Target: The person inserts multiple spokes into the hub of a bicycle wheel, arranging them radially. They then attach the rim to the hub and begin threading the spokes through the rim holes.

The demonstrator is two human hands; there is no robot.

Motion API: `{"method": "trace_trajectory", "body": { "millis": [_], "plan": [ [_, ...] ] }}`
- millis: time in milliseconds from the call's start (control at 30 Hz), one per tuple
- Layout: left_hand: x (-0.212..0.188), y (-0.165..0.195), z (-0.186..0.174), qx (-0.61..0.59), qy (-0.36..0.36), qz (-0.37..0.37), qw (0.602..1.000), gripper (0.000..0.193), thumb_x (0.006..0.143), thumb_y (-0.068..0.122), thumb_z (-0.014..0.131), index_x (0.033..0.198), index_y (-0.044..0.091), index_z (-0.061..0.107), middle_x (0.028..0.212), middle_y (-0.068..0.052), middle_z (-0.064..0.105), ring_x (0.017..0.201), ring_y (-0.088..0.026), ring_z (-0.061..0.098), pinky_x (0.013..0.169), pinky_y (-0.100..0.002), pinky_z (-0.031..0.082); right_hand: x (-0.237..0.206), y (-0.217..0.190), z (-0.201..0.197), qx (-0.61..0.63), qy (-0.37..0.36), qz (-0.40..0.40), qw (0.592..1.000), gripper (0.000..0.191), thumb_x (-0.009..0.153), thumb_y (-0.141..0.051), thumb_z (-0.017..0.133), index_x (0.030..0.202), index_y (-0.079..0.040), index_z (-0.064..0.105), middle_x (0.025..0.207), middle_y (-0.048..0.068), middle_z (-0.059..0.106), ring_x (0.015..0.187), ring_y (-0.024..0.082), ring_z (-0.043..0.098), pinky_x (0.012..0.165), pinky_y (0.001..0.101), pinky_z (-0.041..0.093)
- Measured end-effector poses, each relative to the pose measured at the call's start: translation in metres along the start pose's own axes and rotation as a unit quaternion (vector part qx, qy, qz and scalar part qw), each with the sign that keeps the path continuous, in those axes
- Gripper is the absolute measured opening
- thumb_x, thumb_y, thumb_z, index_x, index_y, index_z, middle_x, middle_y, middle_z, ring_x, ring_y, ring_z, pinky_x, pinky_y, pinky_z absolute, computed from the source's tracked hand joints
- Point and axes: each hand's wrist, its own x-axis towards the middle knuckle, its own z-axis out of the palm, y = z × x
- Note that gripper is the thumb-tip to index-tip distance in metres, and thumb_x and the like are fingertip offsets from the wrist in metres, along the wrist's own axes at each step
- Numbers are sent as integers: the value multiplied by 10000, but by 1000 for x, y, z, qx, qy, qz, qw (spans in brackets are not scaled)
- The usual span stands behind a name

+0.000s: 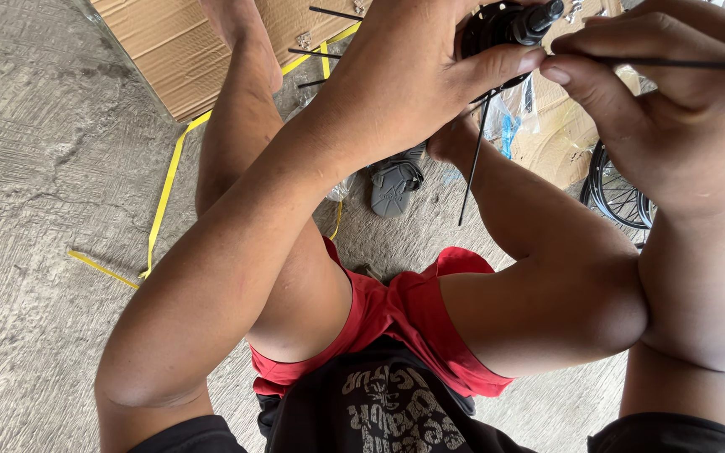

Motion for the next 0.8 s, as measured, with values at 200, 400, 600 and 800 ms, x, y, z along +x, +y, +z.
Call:
{"method": "trace_trajectory", "body": {
  "millis": [200,400,600,800],
  "plan": [
    [2,-1,-1,15,-27,-69,997,318,982,285,804,1111,26,673,884,-94,746,769,-198,744,664,-337,566,-3,4,-1,13,-16,16,1000,176,1169,-93,654,1276,46,657,1077,123,672,864,134,657,751,216,535],
    [0,-1,-1,7,-40,-85,996,319,967,290,795,1103,31,666,850,-83,734,734,-183,735,628,-328,554,-10,17,-4,43,-31,56,997,181,1182,-110,646,1289,36,647,1088,113,665,874,128,650,761,216,537],
    [-2,-3,-2,32,-3,23,999,294,1007,203,792,1165,17,627,1002,-97,731,868,-198,742,744,-324,587,-10,36,-6,110,-47,141,983,185,1195,-126,639,1301,25,636,1100,103,658,884,123,643,771,215,539],
    [0,-10,-9,59,-59,-62,995,246,1003,153,822,1105,0,659,856,-115,708,715,-198,692,624,-346,527,-14,51,9,124,-41,52,990,99,1184,-24,586,1237,49,627,1134,110,673,955,138,681,836,221,570]
  ]
}}
